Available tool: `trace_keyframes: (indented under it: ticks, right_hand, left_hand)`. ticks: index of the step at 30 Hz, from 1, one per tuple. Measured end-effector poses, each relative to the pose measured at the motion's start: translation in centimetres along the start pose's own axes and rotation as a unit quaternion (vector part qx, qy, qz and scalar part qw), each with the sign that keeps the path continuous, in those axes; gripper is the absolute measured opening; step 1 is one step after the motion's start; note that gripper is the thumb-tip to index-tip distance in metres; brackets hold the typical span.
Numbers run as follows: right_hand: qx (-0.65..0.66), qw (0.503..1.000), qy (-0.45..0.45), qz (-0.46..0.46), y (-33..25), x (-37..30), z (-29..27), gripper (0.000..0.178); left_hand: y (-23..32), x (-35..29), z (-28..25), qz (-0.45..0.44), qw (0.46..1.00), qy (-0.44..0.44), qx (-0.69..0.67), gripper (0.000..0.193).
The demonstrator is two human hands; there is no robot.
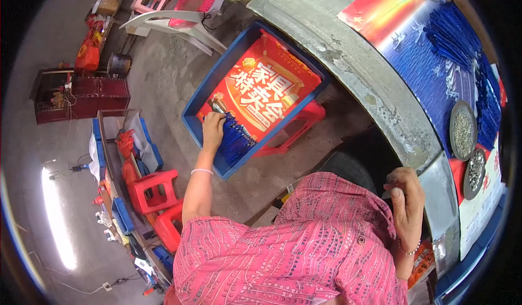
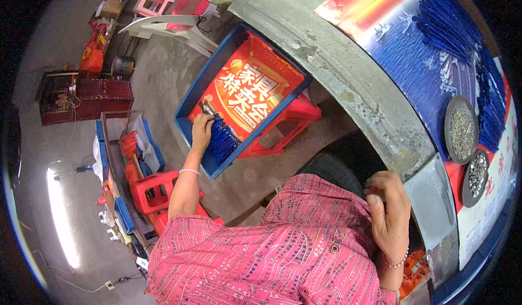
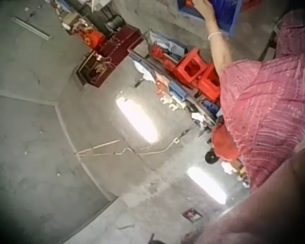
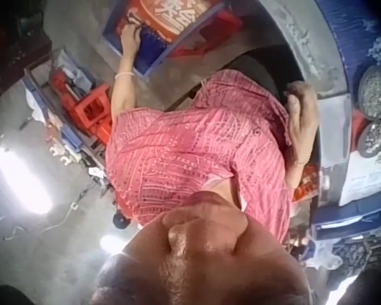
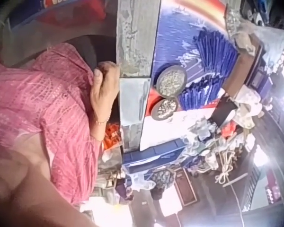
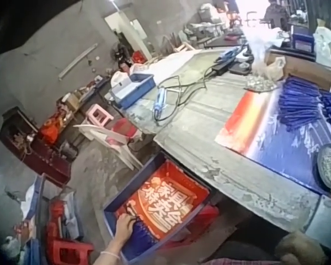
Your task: Assembling small silver pins into blue plastic components at a manual workstation.
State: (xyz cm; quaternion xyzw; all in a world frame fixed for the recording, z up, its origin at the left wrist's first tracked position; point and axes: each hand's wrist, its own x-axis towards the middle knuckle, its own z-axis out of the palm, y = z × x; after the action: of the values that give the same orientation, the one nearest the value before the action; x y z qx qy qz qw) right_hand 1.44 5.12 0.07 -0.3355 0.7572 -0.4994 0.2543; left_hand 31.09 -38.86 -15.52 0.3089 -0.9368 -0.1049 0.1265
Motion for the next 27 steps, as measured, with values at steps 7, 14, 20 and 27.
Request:
trace_keyframes:
  ticks: [7, 14, 20, 27]
  right_hand:
    - [0.011, 0.999, 0.002, -0.032, 0.5, -1.3, -2.2, 0.019]
    - [0.005, 0.997, 0.076, -0.017, 0.6, -2.8, -5.2, 0.007]
    - [-0.082, 0.951, 0.297, -0.022, 3.5, -7.6, -7.7, 0.007]
    - [-0.084, 0.838, 0.539, -0.022, 7.7, -12.2, -7.7, 0.007]
  left_hand:
    - [5.9, 4.2, -2.3, 0.057, 0.994, 0.079, -0.042, 0.014]
    - [24.6, 9.5, -5.1, 0.177, 0.963, 0.055, -0.196, 0.017]
    - [41.9, 14.2, -2.0, 0.398, 0.862, -0.078, -0.305, 0.021]
    - [53.1, 22.2, 4.5, 0.473, 0.827, -0.027, -0.302, 0.023]
